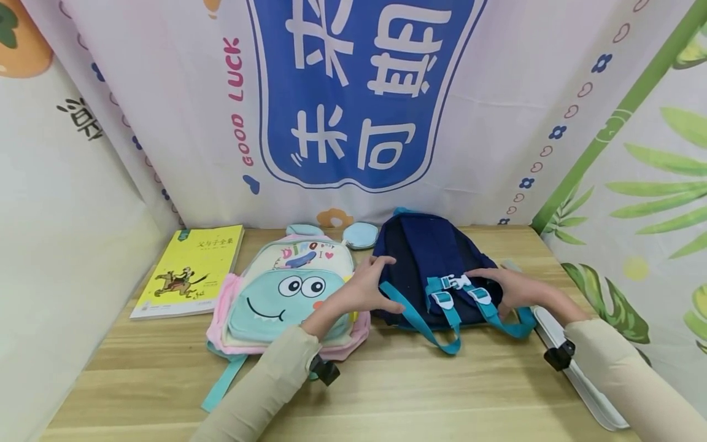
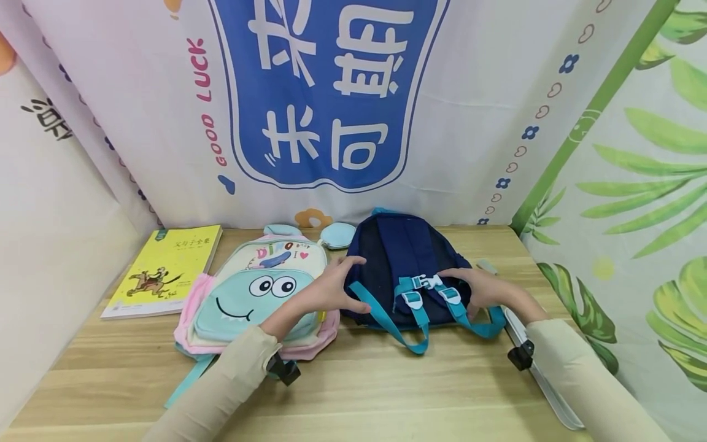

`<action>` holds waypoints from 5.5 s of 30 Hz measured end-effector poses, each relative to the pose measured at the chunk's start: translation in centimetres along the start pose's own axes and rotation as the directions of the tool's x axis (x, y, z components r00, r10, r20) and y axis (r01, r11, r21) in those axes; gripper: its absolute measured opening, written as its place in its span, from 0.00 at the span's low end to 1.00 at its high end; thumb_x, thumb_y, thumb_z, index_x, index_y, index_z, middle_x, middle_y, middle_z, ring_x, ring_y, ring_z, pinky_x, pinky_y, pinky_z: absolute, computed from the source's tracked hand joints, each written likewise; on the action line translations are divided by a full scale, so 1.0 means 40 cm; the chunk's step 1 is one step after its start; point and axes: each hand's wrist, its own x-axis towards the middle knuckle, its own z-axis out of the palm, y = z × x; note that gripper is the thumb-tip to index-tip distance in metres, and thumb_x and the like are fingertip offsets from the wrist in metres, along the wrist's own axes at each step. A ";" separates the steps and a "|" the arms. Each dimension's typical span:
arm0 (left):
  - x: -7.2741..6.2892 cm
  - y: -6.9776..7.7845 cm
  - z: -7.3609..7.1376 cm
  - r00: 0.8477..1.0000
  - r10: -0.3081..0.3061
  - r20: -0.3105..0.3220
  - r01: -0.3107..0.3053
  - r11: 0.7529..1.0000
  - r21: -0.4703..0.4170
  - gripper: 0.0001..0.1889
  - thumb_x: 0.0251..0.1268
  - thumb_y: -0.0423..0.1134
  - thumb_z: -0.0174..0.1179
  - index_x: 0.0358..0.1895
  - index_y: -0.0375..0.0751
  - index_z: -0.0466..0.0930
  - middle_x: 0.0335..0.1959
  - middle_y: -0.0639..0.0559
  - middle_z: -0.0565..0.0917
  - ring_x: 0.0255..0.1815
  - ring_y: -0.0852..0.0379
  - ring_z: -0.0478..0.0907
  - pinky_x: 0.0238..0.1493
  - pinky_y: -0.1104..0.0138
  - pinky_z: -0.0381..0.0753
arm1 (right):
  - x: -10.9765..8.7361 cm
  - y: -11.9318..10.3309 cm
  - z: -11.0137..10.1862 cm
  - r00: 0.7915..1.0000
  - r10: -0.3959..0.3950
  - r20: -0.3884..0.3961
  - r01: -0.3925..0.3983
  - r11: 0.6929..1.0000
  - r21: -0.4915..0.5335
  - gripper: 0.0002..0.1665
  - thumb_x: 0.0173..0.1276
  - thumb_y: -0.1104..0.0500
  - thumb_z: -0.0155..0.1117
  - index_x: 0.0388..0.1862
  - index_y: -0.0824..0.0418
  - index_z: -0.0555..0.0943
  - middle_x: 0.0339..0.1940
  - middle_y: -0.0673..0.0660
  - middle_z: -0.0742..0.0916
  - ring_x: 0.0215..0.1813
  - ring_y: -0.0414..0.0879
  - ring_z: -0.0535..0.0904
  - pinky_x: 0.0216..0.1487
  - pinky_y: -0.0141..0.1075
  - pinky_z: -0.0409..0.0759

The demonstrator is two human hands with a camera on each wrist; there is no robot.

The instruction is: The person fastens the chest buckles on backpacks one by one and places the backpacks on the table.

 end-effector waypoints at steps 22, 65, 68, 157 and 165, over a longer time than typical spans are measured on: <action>0.095 0.210 0.107 0.949 0.259 -0.180 -0.286 0.947 -0.148 0.28 0.72 0.41 0.63 0.72 0.45 0.68 0.72 0.44 0.66 0.68 0.51 0.69 0.64 0.63 0.76 | -0.001 0.002 0.005 1.000 0.029 0.005 -0.029 0.999 0.042 0.59 0.43 0.81 0.74 0.78 0.67 0.63 0.76 0.79 0.64 0.34 0.49 0.74 0.25 0.34 0.76; 0.163 0.082 0.246 0.950 0.207 -0.235 -0.103 0.914 0.392 0.12 0.74 0.48 0.62 0.53 0.50 0.81 0.55 0.51 0.75 0.56 0.53 0.70 0.70 0.57 0.68 | -0.015 0.004 0.006 0.999 -0.037 0.017 0.035 0.994 0.099 0.61 0.45 0.77 0.76 0.79 0.67 0.60 0.79 0.75 0.60 0.67 0.70 0.65 0.31 0.37 0.80; 0.164 0.078 0.248 0.949 0.207 -0.236 -0.104 0.916 0.386 0.12 0.74 0.49 0.62 0.53 0.50 0.80 0.55 0.52 0.75 0.56 0.52 0.69 0.71 0.56 0.67 | -0.018 -0.007 -0.002 0.999 -0.023 0.036 0.020 0.997 0.080 0.55 0.52 0.72 0.73 0.80 0.65 0.60 0.79 0.77 0.60 0.72 0.75 0.62 0.44 0.45 0.81; 0.110 0.036 0.197 0.927 0.255 -0.275 -0.097 0.871 0.481 0.12 0.77 0.49 0.57 0.53 0.48 0.78 0.51 0.50 0.74 0.55 0.50 0.66 0.69 0.54 0.63 | 0.089 -0.070 0.160 0.743 -0.451 -0.494 0.240 0.870 -0.431 0.18 0.58 0.74 0.74 0.48 0.64 0.88 0.45 0.58 0.89 0.49 0.52 0.85 0.46 0.45 0.86; 0.107 0.038 0.196 0.930 0.249 -0.272 -0.102 0.883 0.459 0.12 0.77 0.49 0.57 0.53 0.48 0.78 0.51 0.50 0.74 0.54 0.51 0.66 0.67 0.54 0.64 | 0.085 -0.078 0.154 0.723 -0.470 -0.506 0.252 0.862 -0.440 0.17 0.57 0.74 0.75 0.45 0.62 0.87 0.43 0.56 0.89 0.48 0.50 0.84 0.45 0.44 0.85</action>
